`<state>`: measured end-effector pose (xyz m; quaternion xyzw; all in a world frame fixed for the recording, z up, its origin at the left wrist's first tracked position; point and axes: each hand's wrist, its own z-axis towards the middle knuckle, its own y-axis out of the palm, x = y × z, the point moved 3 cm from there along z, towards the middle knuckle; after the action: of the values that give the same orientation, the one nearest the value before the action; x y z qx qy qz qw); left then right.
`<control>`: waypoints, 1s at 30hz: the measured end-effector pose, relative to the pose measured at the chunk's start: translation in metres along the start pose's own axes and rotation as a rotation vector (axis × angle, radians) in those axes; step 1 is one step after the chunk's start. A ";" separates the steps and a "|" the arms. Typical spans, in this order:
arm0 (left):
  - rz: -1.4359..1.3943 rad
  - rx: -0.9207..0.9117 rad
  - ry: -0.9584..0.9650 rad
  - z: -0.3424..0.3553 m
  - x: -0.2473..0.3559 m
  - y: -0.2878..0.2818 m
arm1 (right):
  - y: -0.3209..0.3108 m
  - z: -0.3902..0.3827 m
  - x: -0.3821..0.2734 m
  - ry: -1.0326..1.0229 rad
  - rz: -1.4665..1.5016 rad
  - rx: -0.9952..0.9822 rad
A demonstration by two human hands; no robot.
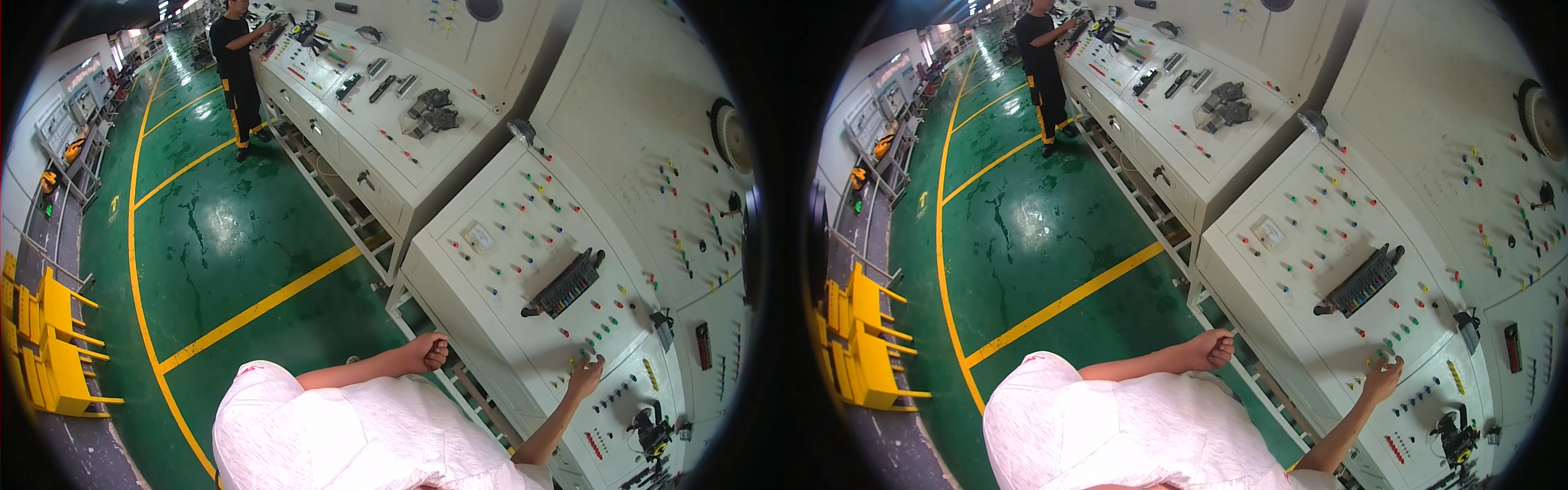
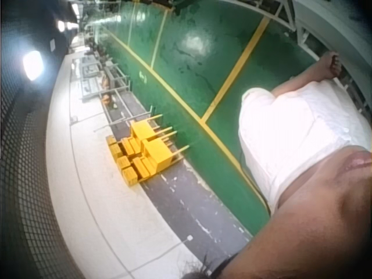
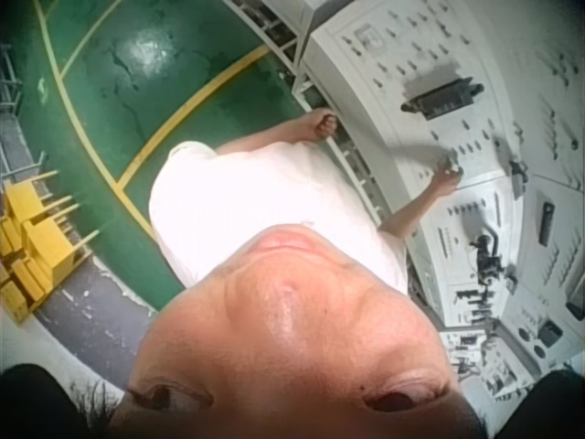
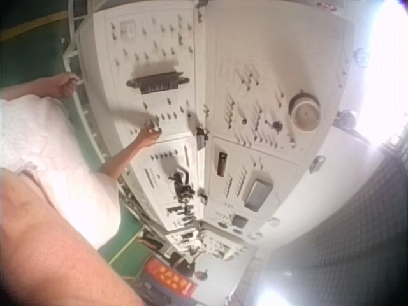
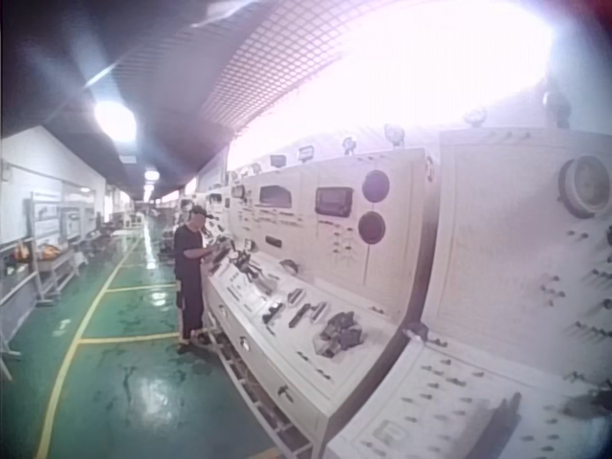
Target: The person is testing or configuring a circuit on a control panel using various components and plugs.
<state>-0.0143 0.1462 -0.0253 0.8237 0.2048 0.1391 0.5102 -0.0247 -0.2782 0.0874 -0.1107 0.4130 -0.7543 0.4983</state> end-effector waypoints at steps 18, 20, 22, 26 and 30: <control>-0.022 0.025 -0.020 -0.005 -0.008 0.000 | 0.013 -0.002 0.018 0.082 -0.017 -0.217; 0.000 0.046 -0.078 0.002 -0.008 0.002 | 0.005 -0.003 0.029 0.203 -0.101 -0.113; -0.008 0.046 -0.055 0.008 -0.007 -0.003 | 0.004 -0.003 0.032 0.261 -0.060 -0.103; -0.025 0.038 -0.026 0.004 0.003 -0.005 | 0.042 -0.001 0.043 0.211 -0.041 -0.167; -0.006 0.062 -0.061 -0.003 0.013 0.003 | 0.011 0.005 -0.011 0.123 0.007 0.010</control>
<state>-0.0035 0.1536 -0.0206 0.8424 0.1958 0.1060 0.4908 -0.0090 -0.2736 0.0852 -0.0602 0.4395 -0.7600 0.4750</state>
